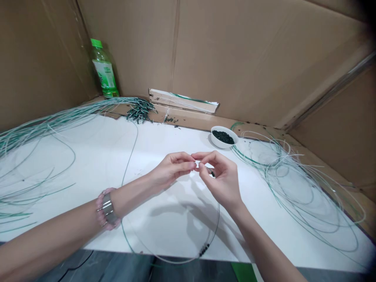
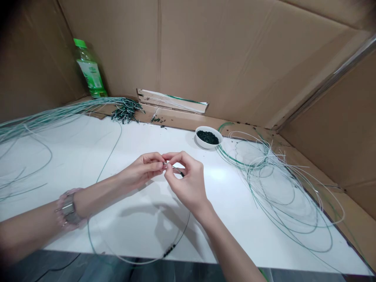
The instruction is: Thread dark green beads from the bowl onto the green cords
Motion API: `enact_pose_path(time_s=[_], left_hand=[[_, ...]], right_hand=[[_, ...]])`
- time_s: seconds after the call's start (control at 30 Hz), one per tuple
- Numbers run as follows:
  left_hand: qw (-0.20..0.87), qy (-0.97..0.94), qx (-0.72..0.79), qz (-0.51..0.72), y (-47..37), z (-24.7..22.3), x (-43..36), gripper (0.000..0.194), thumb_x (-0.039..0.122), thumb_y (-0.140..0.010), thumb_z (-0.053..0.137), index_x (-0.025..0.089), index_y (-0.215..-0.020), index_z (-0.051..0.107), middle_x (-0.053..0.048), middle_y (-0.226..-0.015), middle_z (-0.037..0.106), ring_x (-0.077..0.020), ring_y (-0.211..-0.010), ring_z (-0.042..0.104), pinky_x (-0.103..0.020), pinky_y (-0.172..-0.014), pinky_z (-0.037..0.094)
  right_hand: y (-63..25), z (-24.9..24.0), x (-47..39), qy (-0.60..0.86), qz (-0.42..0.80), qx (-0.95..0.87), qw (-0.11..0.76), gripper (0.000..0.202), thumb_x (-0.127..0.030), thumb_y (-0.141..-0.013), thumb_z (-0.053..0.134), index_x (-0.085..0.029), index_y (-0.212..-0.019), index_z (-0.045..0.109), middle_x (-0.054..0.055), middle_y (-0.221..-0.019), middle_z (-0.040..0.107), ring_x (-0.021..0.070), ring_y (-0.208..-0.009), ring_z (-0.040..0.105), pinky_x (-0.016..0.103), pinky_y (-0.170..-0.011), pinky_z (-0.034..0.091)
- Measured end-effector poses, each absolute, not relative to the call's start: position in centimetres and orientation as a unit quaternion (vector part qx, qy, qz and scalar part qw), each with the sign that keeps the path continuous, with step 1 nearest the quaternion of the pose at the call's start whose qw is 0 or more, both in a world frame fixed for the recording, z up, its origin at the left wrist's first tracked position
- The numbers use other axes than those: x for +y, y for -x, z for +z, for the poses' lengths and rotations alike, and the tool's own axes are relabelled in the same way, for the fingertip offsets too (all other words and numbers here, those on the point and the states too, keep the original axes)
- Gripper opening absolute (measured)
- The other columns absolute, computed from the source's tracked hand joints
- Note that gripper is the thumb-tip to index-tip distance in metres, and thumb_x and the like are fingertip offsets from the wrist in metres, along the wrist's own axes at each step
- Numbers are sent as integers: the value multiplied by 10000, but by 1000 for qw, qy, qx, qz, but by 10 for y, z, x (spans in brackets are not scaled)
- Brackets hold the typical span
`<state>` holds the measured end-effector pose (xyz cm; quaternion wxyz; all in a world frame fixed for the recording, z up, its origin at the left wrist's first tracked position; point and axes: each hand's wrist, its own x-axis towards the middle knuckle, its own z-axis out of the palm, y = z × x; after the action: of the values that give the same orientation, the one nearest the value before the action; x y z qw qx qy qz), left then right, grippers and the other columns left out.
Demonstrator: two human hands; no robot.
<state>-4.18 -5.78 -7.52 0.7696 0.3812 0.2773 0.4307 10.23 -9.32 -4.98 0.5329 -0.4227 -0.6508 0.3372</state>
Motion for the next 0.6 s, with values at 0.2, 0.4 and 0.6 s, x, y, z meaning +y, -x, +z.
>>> enact_pose_path(time_s=[0.2, 0.4, 0.6], left_hand=[[764, -384, 289, 430, 42, -73, -58, 230, 265, -499, 835, 146, -597, 664, 20, -667, 622, -99, -690, 581, -249, -731, 431], [751, -393, 298, 439, 43, -73, -56, 207, 240, -498, 826, 153, -607, 673, 16, -676, 641, -101, -676, 591, -243, -700, 443], [734, -415, 292, 451, 42, -73, -56, 162, 192, -513, 809, 154, -605, 681, 21, -617, 652, -90, -625, 591, -232, -668, 456]], right_hand=[[-103, -49, -93, 426, 324, -664, 522, 113, -90, -735, 556, -188, -701, 511, 50, -913, 683, 153, -877, 645, 209, -605, 549], [-103, -50, -94, 422, 293, -687, 513, 127, -66, -728, 547, -189, -713, 518, 36, -915, 676, 149, -880, 642, 200, -605, 550], [-103, -51, -94, 422, 276, -696, 511, 107, -81, -739, 553, -186, -722, 537, 38, -913, 672, 151, -880, 641, 195, -587, 544]])
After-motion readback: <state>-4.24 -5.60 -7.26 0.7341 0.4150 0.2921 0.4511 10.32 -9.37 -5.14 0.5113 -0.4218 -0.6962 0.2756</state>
